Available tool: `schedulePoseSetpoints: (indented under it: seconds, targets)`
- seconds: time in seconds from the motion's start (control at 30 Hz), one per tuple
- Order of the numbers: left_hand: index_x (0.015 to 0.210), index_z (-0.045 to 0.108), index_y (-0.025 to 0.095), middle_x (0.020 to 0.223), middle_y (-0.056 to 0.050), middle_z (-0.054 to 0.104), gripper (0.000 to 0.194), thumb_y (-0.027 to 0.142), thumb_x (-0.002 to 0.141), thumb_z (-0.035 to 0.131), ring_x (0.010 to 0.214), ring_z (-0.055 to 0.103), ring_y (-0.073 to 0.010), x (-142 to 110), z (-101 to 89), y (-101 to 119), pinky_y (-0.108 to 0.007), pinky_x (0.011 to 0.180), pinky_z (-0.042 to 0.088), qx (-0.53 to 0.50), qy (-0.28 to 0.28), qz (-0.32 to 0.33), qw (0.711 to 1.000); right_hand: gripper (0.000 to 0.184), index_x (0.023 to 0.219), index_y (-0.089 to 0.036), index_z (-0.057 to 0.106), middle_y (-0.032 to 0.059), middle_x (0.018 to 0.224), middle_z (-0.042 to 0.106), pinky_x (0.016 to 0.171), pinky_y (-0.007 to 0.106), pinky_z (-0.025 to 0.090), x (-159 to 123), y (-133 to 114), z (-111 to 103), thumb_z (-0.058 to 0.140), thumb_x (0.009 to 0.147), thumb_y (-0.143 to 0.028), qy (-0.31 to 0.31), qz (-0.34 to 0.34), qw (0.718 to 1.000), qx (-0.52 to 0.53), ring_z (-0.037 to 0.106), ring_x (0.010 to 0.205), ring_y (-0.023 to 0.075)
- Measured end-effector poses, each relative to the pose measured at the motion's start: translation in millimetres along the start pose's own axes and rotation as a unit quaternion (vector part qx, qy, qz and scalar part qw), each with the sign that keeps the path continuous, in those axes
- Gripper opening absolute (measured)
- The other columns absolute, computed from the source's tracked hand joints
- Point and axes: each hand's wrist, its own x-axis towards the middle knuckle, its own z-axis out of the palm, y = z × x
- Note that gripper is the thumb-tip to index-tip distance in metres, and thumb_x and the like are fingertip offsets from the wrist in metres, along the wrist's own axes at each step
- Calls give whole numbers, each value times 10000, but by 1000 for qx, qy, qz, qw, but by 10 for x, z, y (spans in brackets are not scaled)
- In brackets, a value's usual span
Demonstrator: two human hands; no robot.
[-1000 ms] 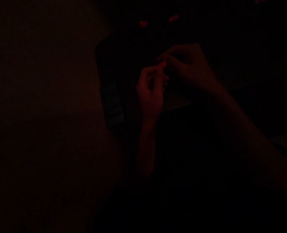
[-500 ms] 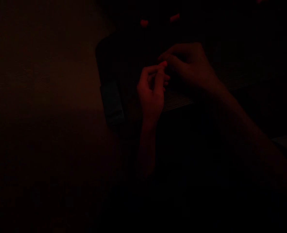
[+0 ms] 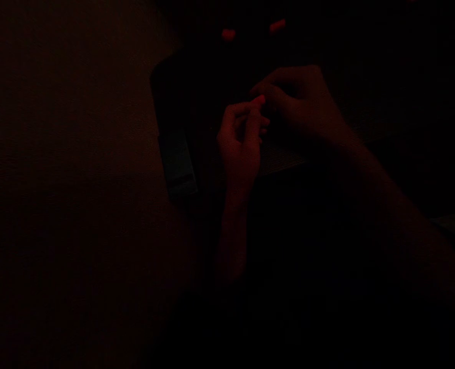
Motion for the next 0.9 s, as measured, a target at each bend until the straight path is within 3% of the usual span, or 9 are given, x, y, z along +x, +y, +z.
schedulePoseSetpoints:
  seconds: [0.23, 0.4, 0.57, 0.9]
  targets:
    - [912, 628, 330, 880, -25, 728, 462, 778, 799, 648, 1025, 612, -314, 12, -19, -16, -427, 711, 466, 9, -5, 3, 1000, 184, 774, -282, 730, 14, 802, 721, 716, 357, 436, 4, -10, 2, 625, 918, -237, 1, 7, 1000, 9, 639, 766, 211]
    - [921, 621, 338, 925, -18, 740, 427, 757, 836, 621, 869, 624, -276, 1, -12, 4, -415, 646, 462, 8, -9, 17, 1000, 154, 802, -329, 720, -2, 883, 749, 801, 410, 465, -15, -38, -14, 624, 919, -358, -11, 34, 999, -1, 637, 877, 261]
    - [900, 610, 335, 1012, -10, 737, 368, 703, 882, 616, 746, 612, -221, -33, 9, 84, -411, 618, 504, -2, -11, 29, 1000, 170, 856, -311, 716, 8, 826, 752, 848, 405, 479, -14, -19, -15, 652, 903, -461, -19, 72, 997, 13, 622, 1004, 284]
    - [912, 619, 314, 856, -10, 706, 383, 696, 883, 628, 751, 618, -213, -23, -8, 67, -371, 611, 472, 7, -11, 19, 1000, 194, 812, -276, 724, -1, 841, 722, 751, 358, 509, -27, -32, -19, 603, 959, -238, -11, 1, 1000, -12, 668, 839, 233]
